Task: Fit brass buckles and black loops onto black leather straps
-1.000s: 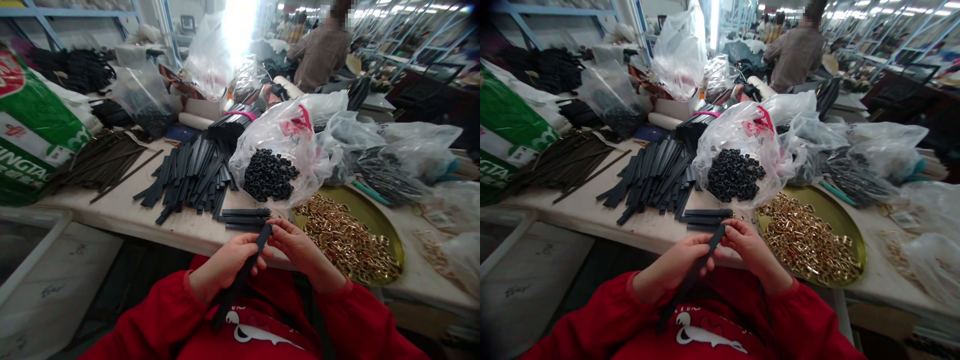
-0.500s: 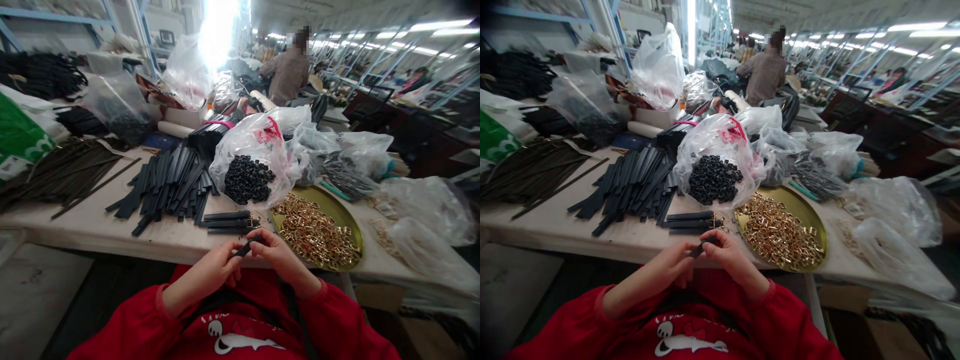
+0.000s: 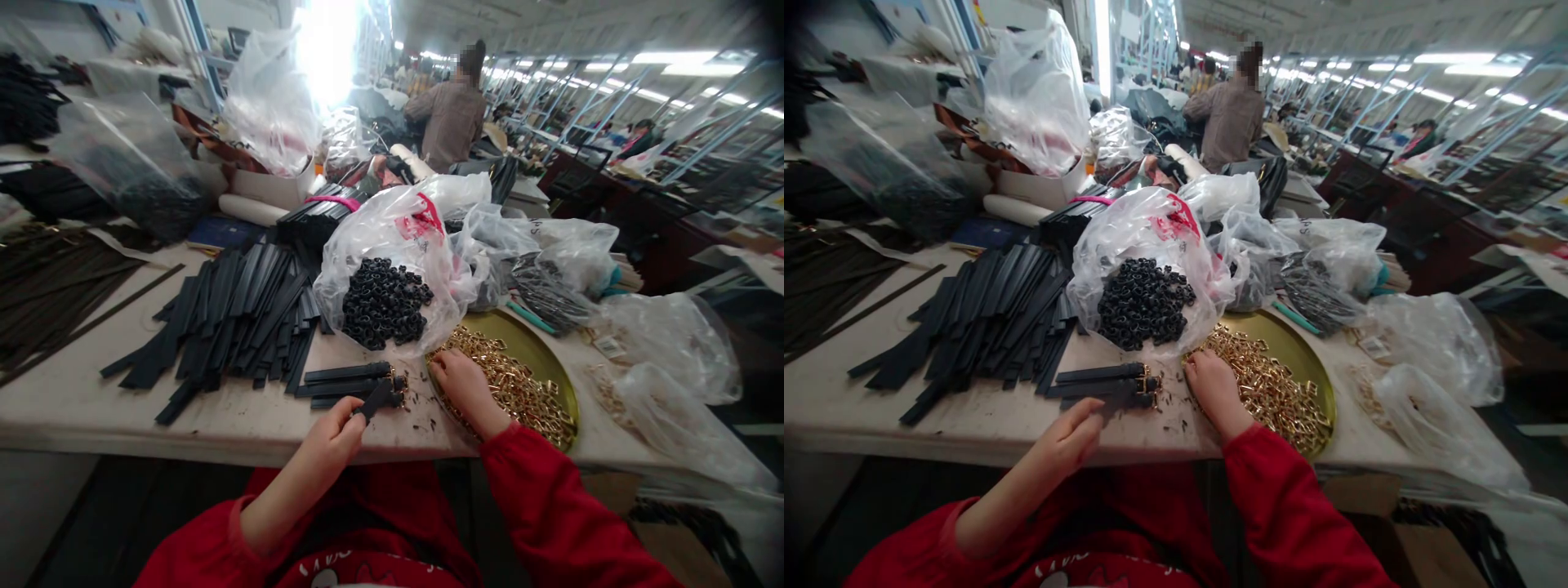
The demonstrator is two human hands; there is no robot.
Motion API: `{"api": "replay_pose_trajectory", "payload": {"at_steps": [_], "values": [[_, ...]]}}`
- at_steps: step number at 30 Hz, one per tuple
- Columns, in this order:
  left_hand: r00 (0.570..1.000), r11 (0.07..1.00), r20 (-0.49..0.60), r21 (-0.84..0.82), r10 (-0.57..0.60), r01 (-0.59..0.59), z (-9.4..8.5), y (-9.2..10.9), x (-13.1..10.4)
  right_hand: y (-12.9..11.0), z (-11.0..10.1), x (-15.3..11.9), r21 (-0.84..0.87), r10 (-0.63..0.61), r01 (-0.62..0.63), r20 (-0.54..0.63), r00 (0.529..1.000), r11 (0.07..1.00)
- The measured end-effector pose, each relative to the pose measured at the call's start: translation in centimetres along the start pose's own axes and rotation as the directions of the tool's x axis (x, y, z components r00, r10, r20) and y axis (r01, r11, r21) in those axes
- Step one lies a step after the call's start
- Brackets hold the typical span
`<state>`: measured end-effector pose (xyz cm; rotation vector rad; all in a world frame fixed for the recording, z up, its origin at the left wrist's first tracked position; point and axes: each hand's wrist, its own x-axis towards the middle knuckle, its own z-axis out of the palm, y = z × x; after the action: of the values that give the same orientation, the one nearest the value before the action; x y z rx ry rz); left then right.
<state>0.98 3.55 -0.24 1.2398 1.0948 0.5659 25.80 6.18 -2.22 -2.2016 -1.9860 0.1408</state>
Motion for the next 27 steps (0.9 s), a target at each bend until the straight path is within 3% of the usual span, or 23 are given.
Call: {"api": "replay_pose_trajectory", "payload": {"at_steps": [2, 7, 13, 18, 22, 24, 25, 26, 27], "values": [[1.0, 0.999, 0.004, -0.014, -0.031, 0.031, 0.4, 0.1, 0.5, 0.4, 0.8, 1.4, -0.135, 0.033, -0.027, 0.038, 0.999, 0.99], [0.993, 0.994, 0.058, 0.032, -0.103, 0.101, 0.8, 1.1, 0.7, 0.6, 1.7, 2.5, -0.152, 0.067, -0.049, 0.111, 0.992, 0.987], [0.994, 0.997, 0.102, 0.069, -0.037, 0.03, 1.1, 0.8, 0.3, 0.8, 0.8, 1.9, -0.149, 0.047, -0.017, 0.2, 0.979, 0.989], [0.994, 0.997, 0.106, 0.074, 0.0, -0.008, 1.0, 0.7, -1.0, 0.2, 0.7, 1.3, -0.164, 0.074, -0.045, 0.174, 0.982, 0.985], [0.994, 0.997, 0.105, 0.07, 0.008, -0.015, 0.7, 0.7, -2.2, 0.4, -0.9, 0.2, -0.111, 0.066, -0.057, 0.08, 0.995, 0.992], [0.997, 0.998, 0.072, 0.05, 0.042, -0.045, 0.7, 0.7, -2.4, 0.0, -2.0, -0.9, 0.021, 0.049, -0.049, 0.033, 0.998, 0.999], [0.997, 0.997, 0.047, 0.038, 0.068, -0.069, 0.8, 0.8, -2.3, -0.5, -2.6, -1.6, 0.182, 0.046, -0.051, 0.03, 0.998, 0.982], [0.995, 0.995, 0.021, 0.023, 0.096, -0.096, 1.0, 0.9, -2.2, -1.3, -3.0, -2.3, 0.397, 0.044, -0.062, 0.054, 0.998, 0.916], [0.993, 0.993, 0.001, 0.003, 0.119, -0.119, 1.1, 1.1, -2.1, -2.2, -3.4, -3.1, 0.625, 0.032, -0.094, 0.11, 0.993, 0.775]]}}
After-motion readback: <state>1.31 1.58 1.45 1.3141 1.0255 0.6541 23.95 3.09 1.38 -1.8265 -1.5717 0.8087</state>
